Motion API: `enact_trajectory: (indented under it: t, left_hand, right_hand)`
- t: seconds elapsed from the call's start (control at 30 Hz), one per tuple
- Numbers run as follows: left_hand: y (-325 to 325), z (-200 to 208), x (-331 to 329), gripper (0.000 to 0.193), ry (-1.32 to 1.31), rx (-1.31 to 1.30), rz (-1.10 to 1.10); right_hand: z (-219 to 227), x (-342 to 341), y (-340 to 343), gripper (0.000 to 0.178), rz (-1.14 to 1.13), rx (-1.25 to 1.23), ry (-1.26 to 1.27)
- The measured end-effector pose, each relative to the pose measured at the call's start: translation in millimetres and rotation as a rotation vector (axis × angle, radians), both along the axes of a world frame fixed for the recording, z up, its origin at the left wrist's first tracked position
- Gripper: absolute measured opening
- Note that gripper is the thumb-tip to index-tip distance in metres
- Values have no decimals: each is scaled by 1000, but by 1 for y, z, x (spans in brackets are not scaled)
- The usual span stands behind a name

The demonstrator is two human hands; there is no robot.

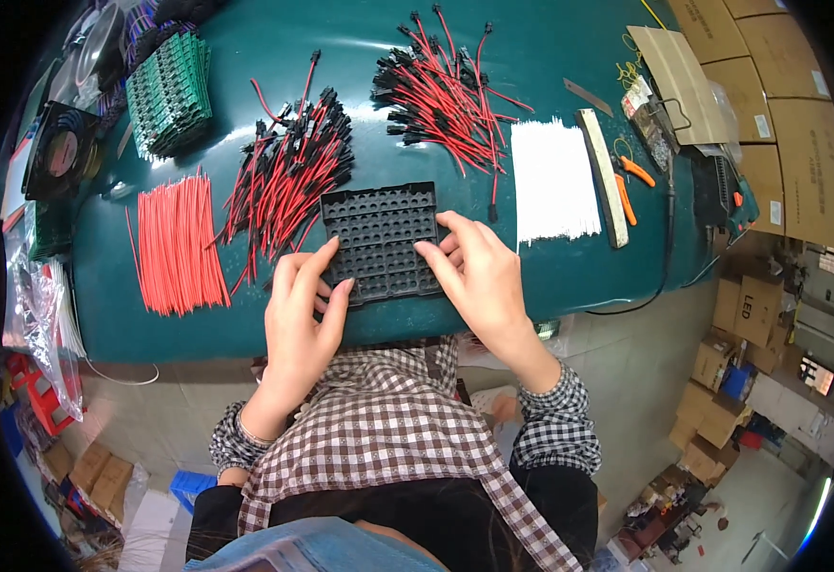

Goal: The person assembles circuit boards by inserting red, white, and connector wires into the circuit board panels by hand.

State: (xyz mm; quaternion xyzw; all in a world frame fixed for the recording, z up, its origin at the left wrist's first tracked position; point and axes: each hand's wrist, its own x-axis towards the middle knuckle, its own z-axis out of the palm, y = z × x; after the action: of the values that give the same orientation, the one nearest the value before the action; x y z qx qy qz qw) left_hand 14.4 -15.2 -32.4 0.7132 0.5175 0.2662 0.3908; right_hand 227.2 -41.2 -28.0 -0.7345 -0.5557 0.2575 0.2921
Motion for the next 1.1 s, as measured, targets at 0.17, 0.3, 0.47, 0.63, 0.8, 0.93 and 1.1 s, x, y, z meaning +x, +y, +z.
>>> enact_trajectory:
  t: [0.17,0.3,0.47,0.63,0.8,0.93,1.1]
  left_hand:
    - [0,-1,-1,42,-42,14,-49]
    - [2,8,-5,42,-76,-79,35]
    - [4,22,-38,36,-141,74,138]
    - [30,38,-96,26,331,256,615]
    - [62,37,-127,28,682,30,549]
    - [79,30,-147,26,621,-82,491]
    - [72,22,-159,23,515,-41,562]
  right_hand:
    - [28,42,48,22,-88,48,-220]
    - [42,87,77,28,-79,-47,-557]
    - [21,142,54,35,-130,-393,-699]
    - [36,126,33,37,-328,-384,-589]
    - [22,149,37,36,-214,-416,-437]
    - [13,156,33,32,-295,-402,-210]
    - [13,152,28,27,-338,-281,-83]
